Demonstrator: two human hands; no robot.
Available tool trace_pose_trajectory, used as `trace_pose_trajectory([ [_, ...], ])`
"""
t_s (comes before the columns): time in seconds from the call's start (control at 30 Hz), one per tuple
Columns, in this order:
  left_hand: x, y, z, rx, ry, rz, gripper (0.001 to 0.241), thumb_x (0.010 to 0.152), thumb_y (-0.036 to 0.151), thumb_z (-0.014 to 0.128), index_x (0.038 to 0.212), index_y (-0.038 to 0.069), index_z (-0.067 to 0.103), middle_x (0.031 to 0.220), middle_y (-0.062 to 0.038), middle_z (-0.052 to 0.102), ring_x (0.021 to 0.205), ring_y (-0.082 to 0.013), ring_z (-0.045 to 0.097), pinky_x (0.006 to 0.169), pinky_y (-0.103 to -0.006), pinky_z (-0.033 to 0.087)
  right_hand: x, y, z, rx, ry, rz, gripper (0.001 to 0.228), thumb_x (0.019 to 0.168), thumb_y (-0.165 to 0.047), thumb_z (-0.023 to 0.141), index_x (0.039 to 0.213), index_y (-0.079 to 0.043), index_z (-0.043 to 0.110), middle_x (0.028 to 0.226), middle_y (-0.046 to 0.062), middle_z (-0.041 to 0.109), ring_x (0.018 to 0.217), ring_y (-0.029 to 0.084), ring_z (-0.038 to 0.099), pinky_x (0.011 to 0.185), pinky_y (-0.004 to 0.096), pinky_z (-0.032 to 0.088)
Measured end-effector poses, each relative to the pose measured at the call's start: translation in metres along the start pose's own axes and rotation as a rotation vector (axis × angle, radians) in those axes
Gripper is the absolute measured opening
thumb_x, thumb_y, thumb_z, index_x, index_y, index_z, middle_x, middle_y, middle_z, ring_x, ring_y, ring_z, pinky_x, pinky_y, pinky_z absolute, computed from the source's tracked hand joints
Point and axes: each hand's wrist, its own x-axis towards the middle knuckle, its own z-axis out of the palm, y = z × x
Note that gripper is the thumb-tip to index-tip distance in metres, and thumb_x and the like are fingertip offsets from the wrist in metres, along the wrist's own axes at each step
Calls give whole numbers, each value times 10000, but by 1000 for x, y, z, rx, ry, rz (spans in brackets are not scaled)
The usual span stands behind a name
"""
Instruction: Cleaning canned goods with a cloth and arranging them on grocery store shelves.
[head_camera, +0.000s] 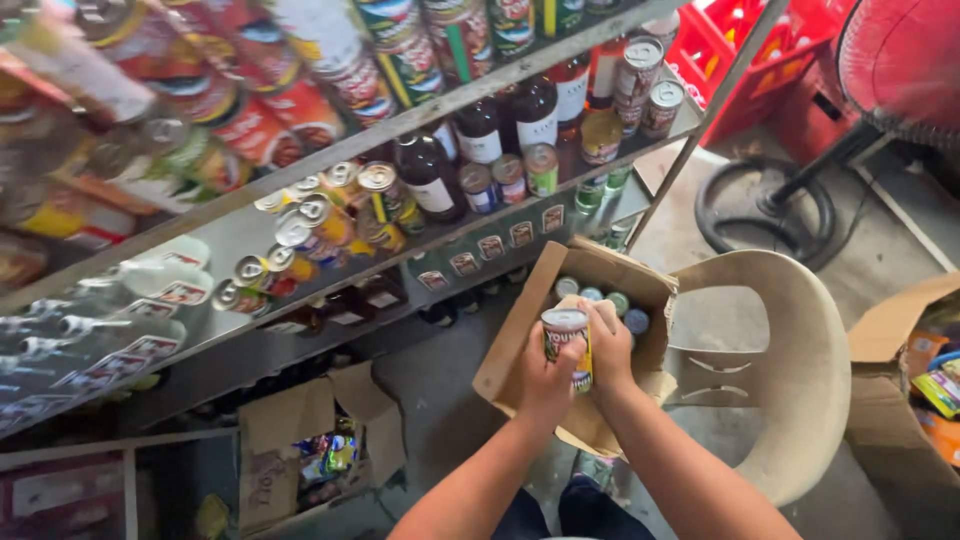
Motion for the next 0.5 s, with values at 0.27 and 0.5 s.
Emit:
trace_pose_trajectory([
  [0.27, -11, 76, 1, 264, 174, 152, 336, 947, 229, 679, 1217, 44, 601, 1074, -70, 688, 950, -129, 648, 823, -300, 540, -86, -94, 75, -445, -61, -689, 113, 987, -85, 703, 1054, 3, 723, 1064, 85, 735, 983, 148, 681, 885, 273, 534],
  [0.5, -17, 130, -21, 327, 128, 177, 550, 747, 162, 801, 1238, 88, 563, 1103, -61, 680, 965, -179, 661, 827, -369, 556, -117, -162, 100, -670, -171, -881, 165, 947, -134, 749, 1079, -35, 734, 1117, 122, 724, 990, 254, 718, 865, 336, 555],
])
